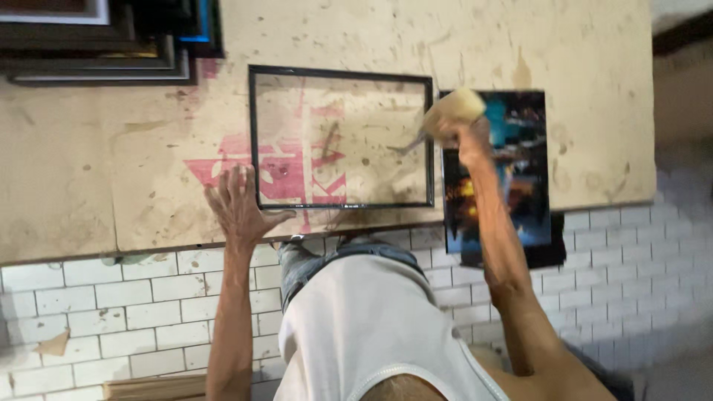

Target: The person applies glue to the edges of a picture frame, places a printed image inside, and stacks the completed frame. The person repeats this process with multiple frames and images.

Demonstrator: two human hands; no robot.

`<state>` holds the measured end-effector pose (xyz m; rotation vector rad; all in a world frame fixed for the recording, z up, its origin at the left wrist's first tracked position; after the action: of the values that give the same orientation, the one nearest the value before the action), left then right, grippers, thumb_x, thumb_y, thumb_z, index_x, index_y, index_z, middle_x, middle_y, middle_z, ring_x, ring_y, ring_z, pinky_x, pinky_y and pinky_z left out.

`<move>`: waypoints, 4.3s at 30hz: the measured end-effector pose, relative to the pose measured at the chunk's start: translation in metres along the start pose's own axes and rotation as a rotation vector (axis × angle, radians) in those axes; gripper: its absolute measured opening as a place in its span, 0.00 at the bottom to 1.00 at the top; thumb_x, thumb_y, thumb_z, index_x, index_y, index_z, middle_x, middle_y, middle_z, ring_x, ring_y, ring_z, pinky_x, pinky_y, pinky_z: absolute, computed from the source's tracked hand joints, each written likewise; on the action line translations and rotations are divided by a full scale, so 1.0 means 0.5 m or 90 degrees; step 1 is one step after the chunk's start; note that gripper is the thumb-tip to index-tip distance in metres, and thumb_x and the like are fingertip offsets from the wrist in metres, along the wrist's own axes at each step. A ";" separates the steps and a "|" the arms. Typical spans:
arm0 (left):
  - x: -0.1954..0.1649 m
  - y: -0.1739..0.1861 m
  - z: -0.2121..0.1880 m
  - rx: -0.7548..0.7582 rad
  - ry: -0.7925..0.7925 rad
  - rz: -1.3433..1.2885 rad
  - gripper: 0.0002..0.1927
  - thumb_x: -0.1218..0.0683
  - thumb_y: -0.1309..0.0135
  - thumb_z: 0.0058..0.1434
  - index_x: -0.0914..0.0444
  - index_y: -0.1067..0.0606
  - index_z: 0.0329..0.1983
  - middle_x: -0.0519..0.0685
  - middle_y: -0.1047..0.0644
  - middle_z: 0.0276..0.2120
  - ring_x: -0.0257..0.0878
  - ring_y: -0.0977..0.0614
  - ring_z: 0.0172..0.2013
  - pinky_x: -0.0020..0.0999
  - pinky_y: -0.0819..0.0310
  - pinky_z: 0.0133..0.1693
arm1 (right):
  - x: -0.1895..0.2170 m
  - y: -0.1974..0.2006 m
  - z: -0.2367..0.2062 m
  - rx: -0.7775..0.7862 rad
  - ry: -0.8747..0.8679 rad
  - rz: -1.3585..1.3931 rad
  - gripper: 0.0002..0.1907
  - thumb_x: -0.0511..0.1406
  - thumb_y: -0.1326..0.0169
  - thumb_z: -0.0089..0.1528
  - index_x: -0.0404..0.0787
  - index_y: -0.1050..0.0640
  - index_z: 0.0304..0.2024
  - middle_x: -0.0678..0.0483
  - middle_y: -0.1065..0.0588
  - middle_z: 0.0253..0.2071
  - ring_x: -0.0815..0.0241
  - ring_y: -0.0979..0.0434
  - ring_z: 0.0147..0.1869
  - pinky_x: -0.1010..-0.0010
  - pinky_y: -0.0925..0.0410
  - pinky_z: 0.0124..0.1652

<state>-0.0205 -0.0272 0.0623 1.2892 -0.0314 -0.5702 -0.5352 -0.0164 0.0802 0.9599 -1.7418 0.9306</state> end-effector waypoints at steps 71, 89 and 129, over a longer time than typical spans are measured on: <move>-0.755 -0.003 0.173 0.058 -0.394 -0.380 0.42 0.39 0.37 0.59 0.66 0.35 0.68 0.62 0.36 0.68 0.63 0.42 0.70 0.56 0.51 0.70 | -0.048 0.637 -0.754 -0.424 0.294 0.647 0.28 0.36 0.43 0.64 0.30 0.30 0.65 0.38 0.27 0.66 0.37 0.28 0.71 0.38 0.37 0.73; 0.038 -0.001 0.043 0.077 0.333 -1.014 0.23 0.61 0.46 0.68 0.72 0.33 0.66 0.52 0.23 0.56 0.38 0.23 0.55 0.33 0.29 0.60 | -0.226 0.011 -0.326 -0.255 0.008 0.076 0.32 0.24 0.38 0.53 0.30 0.28 0.61 0.54 0.20 0.43 0.65 0.20 0.43 0.78 0.27 0.41; 0.053 -0.051 -0.080 0.105 0.299 -0.463 0.39 0.59 0.31 0.56 0.74 0.34 0.68 0.66 0.33 0.67 0.54 0.30 0.65 0.44 0.34 0.64 | -0.240 0.029 -0.343 -0.163 0.024 -0.265 0.24 0.35 0.39 0.61 0.27 0.18 0.58 0.43 0.23 0.40 0.60 0.26 0.41 0.68 0.30 0.40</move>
<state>0.0057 -0.0067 0.0195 1.5632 0.8224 -0.8722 -0.4546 0.1665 0.0167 1.0703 -1.5042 0.4442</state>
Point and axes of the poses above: each hand's wrist, its own z-axis towards the middle knuckle, its own y-axis out of the back of the hand, x = y × z, the point moved 7 cm from there along z, towards the middle knuckle
